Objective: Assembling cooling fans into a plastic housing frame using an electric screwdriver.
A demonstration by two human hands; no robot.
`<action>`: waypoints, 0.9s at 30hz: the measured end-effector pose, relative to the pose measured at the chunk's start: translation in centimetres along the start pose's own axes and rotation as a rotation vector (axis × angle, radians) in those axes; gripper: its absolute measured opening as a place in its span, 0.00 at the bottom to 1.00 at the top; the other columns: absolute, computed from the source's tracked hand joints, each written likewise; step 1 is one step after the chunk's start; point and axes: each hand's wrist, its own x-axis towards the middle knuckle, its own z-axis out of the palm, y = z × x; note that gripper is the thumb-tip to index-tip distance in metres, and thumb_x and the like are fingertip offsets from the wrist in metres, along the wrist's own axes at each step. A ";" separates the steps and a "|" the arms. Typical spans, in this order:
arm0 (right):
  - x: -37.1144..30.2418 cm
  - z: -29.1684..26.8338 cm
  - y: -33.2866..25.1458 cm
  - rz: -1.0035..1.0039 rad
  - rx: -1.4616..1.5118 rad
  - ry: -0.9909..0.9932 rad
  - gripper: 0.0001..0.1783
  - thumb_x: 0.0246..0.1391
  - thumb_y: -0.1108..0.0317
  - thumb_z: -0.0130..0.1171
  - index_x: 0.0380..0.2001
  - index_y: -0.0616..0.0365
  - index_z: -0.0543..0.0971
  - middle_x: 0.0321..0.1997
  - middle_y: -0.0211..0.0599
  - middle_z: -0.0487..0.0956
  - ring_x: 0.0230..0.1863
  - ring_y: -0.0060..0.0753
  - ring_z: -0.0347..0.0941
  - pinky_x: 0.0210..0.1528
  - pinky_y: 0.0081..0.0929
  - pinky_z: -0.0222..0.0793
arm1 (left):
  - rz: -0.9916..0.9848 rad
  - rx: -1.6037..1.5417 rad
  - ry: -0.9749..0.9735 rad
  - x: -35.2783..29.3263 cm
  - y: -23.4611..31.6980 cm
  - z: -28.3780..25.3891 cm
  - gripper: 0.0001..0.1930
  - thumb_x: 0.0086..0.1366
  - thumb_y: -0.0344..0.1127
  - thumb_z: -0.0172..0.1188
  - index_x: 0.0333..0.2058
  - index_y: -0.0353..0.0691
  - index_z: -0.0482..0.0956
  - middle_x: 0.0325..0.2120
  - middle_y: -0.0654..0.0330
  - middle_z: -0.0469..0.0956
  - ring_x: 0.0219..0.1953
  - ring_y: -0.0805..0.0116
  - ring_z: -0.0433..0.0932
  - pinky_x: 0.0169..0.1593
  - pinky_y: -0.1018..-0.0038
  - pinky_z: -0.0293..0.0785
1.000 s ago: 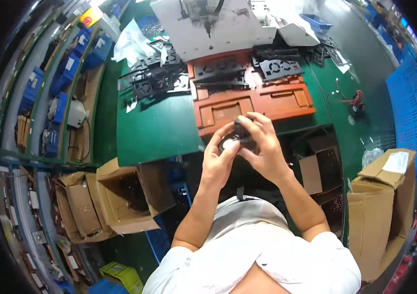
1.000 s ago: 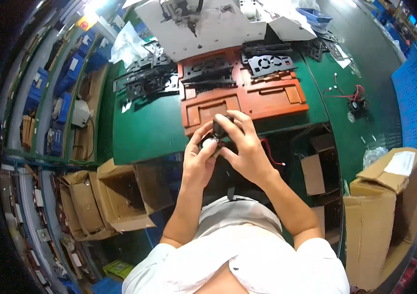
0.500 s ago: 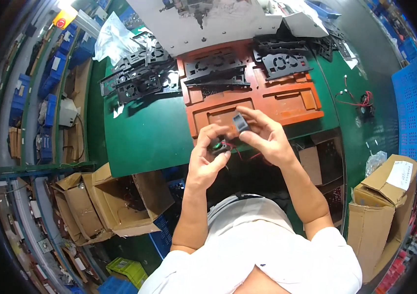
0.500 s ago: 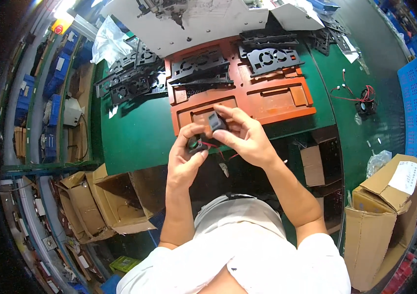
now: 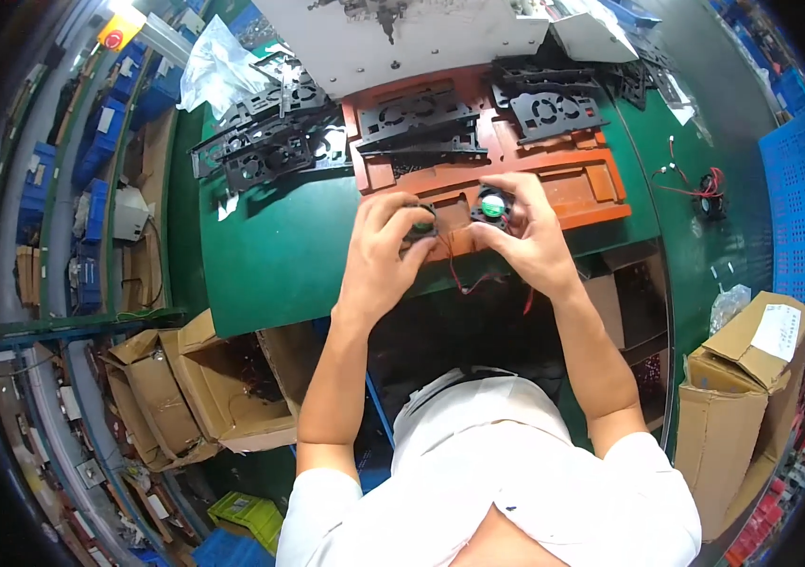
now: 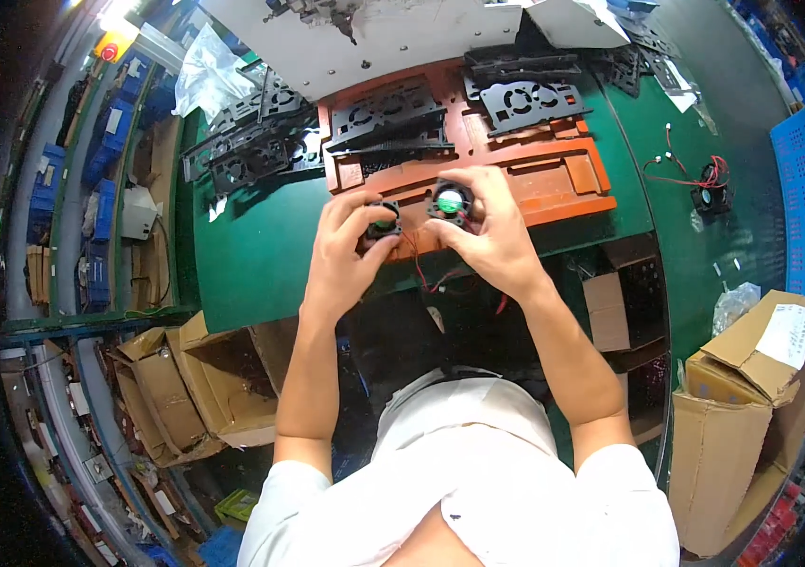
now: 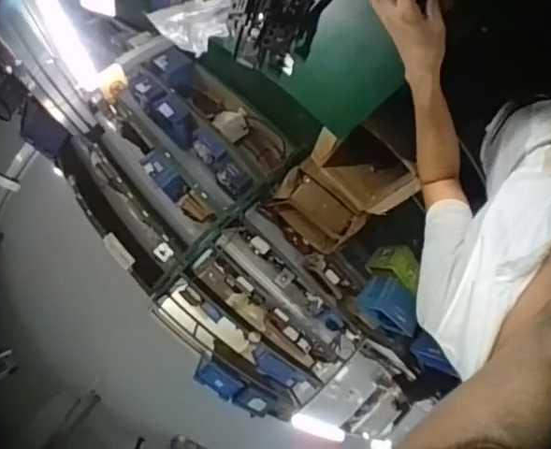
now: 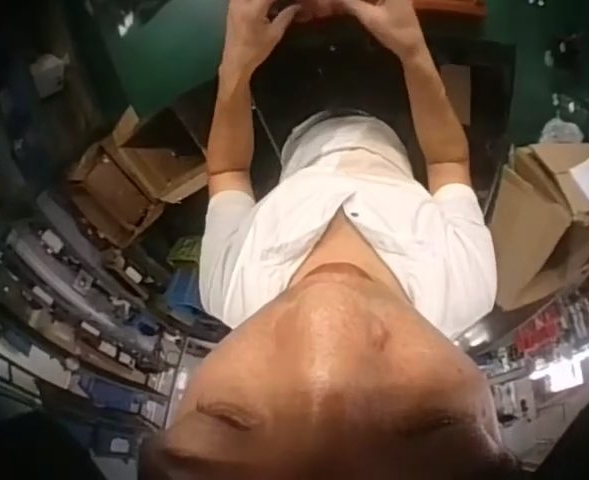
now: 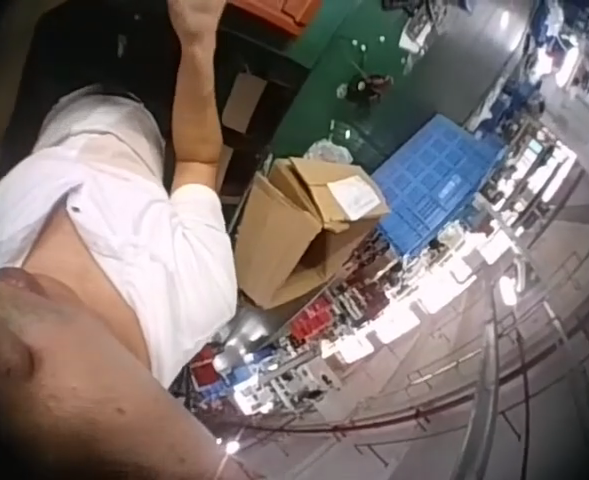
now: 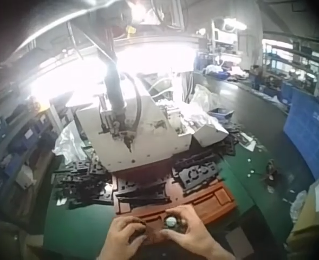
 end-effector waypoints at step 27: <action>3.3 0.1 0.0 -0.370 -0.713 -0.257 0.27 0.48 0.76 0.73 0.54 0.58 0.81 0.49 0.39 0.77 0.45 0.38 0.77 0.45 0.30 0.77 | 0.062 -0.013 -0.047 0.1 -1.8 0.4 0.22 0.60 0.30 0.70 0.54 0.45 0.82 0.50 0.56 0.80 0.54 0.52 0.76 0.57 0.60 0.76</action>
